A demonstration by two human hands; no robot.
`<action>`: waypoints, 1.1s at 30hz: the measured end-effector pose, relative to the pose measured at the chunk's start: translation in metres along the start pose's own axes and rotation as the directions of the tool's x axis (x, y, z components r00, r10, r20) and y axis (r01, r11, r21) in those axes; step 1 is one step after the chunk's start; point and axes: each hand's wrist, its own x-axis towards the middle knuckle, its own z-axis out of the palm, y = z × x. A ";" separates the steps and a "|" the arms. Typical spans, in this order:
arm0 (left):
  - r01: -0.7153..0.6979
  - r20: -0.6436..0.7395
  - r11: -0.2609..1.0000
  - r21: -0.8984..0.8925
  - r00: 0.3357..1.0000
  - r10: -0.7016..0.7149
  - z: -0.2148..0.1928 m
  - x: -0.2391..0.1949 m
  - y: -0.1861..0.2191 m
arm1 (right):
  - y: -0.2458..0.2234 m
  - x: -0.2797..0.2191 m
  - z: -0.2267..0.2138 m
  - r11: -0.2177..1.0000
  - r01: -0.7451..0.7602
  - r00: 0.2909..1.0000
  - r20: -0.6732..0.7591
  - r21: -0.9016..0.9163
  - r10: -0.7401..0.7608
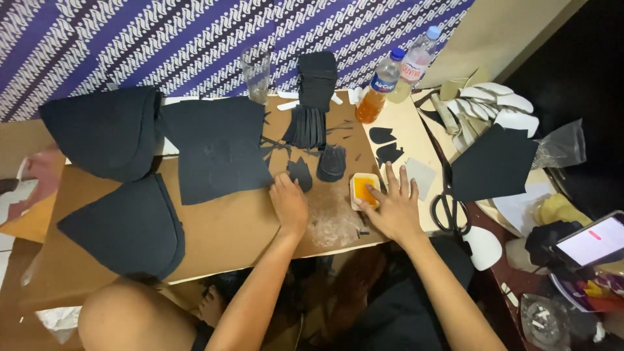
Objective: The person smooths black fabric pieces on a table using a small orange block, then picks up and places down additional fabric pieces. The person also handles small black fabric scraps and a stack of similar pieces.
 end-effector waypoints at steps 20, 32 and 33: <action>-0.116 0.002 0.993 0.029 0.993 0.116 -0.027 0.007 0.024 | 0.014 -0.014 -0.001 0.969 0.039 0.999 -0.019 0.244 -0.035; 0.114 0.238 0.845 -0.522 0.971 0.016 -0.057 0.002 0.015 | 0.011 -0.027 0.000 0.940 0.037 0.994 -0.110 0.338 0.000; 0.241 0.375 0.822 -0.515 0.926 -0.037 -0.038 -0.002 0.001 | 0.012 -0.027 0.004 0.945 0.034 0.996 -0.087 0.326 -0.005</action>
